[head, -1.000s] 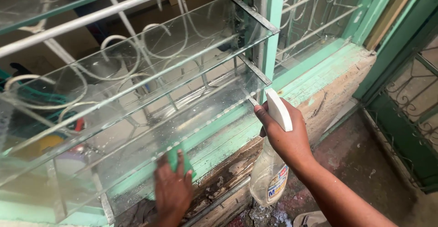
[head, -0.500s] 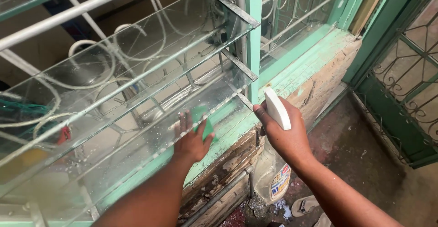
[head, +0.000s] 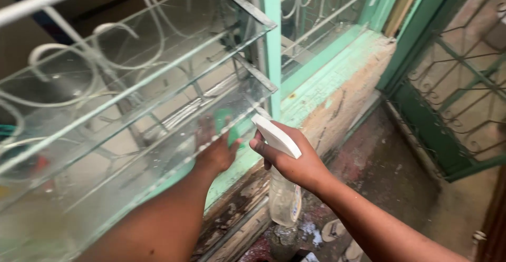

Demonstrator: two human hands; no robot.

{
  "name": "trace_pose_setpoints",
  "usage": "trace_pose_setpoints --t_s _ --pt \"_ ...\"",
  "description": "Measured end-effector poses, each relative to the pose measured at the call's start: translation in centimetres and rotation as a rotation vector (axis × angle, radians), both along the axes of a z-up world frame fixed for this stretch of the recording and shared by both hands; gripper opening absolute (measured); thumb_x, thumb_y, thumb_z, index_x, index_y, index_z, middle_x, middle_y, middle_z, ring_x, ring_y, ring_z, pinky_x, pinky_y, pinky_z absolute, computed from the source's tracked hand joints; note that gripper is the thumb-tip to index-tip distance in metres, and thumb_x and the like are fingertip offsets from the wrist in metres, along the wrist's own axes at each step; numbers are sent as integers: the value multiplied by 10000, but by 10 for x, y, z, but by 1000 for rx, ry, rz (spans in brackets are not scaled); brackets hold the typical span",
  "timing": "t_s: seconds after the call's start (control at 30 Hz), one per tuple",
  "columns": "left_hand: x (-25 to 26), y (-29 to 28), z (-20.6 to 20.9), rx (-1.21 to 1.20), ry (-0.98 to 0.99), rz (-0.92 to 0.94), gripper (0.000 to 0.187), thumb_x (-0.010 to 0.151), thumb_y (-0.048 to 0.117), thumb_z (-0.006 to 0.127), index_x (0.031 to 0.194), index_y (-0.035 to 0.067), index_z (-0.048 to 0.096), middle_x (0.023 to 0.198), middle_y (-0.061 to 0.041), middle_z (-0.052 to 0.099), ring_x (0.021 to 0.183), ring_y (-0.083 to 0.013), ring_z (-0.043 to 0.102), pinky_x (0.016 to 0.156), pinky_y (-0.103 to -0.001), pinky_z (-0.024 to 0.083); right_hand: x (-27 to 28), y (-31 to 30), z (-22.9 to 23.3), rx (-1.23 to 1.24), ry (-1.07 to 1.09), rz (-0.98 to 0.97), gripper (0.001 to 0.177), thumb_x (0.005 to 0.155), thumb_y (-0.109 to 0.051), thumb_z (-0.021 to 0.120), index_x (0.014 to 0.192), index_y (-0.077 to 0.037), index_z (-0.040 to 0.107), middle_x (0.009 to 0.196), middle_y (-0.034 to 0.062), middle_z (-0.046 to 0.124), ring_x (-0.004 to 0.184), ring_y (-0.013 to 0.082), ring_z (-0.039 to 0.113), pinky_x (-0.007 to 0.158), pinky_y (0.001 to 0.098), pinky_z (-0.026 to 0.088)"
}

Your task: Cleaning glass window panes or louvers using a spray bottle and a cleaning sponge.

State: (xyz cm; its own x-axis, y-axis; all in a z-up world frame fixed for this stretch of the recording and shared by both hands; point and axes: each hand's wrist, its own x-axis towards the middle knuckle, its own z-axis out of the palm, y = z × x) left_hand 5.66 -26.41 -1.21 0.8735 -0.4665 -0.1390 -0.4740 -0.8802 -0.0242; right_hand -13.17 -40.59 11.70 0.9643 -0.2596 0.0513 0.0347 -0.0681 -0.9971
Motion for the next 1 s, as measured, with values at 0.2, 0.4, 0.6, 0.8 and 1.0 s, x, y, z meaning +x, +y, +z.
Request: trace_pose_setpoints --t_s 0.2,0.4,0.6,0.8,1.0 --pt "-53 1 24 71 95 -326 769 956 683 303 1628 412 45 1724 -88 -59 1587 -314 31 1244 -538 50 -2 -18 2 -14 104 -128 253 890 -282 732 933 -46 654 657 35 603 559 133 603 534 303 486" --pt "-8 -9 -20 -87 -232 11 746 1018 689 287 1608 271 105 1651 -276 34 1521 -465 76 1192 -572 54 -8 -30 -6 -74 99 -213 261 897 -296 731 940 -48 664 683 16 613 588 109 599 549 285 493" --pt "-4 -90 34 -8 48 -12 1066 849 732 567 1646 221 78 1656 -259 41 1522 -465 48 1215 -576 5 -18 -39 -2 -82 157 -271 273 900 -310 730 936 -48 661 664 26 612 566 112 609 542 282 495" --pt "-39 -59 -10 -107 -80 -247 908 892 596 588 1609 231 166 1625 -241 184 1501 -435 138 1195 -594 46 -15 -40 -10 -35 95 -255 268 902 -281 721 935 -24 654 690 27 621 570 110 607 531 282 493" --pt "7 -95 -11 -209 -79 7 838 940 594 569 1605 200 245 1627 -230 238 1496 -453 164 1238 -652 33 -20 -45 0 -45 76 -317 253 912 -276 717 942 -31 664 685 29 609 577 107 600 542 277 487"
